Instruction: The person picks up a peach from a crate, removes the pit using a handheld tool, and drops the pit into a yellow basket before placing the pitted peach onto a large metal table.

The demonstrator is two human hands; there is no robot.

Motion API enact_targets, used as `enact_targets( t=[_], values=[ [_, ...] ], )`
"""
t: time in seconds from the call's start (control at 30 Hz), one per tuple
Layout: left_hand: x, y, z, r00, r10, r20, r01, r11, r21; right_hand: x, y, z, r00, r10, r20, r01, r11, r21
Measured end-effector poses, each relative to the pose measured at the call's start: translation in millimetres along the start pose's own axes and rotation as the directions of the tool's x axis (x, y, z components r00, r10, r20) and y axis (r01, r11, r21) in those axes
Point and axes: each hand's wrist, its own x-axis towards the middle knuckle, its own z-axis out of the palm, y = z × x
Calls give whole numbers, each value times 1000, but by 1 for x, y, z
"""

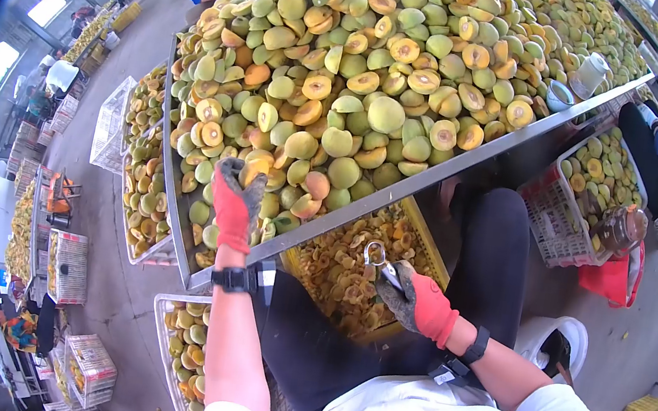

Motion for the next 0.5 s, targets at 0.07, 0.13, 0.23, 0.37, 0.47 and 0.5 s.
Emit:
enact_targets(
  t=[0.07,0.13,0.23,0.37,0.47,0.5],
  values=[
    [-27,69,-12,928,-371,47,350,818,-457,-13,-32,8,980,-193,43,188,841,-507],
    [-48,90,-28,822,-512,248,522,504,-688,-16,-30,11,966,-250,68,248,819,-517],
    [-78,106,-39,690,-632,354,623,268,-735,-21,-41,24,972,-207,107,233,834,-501],
    [-125,161,-21,846,-488,214,457,458,-763,-31,-55,44,898,-370,238,434,830,-351],
    [-149,134,-17,914,-324,245,404,655,-639,-36,-60,59,853,-418,312,517,757,-399],
    [-153,131,-14,861,-410,301,495,543,-678,-39,-62,62,855,-414,313,514,757,-404]
  ],
)
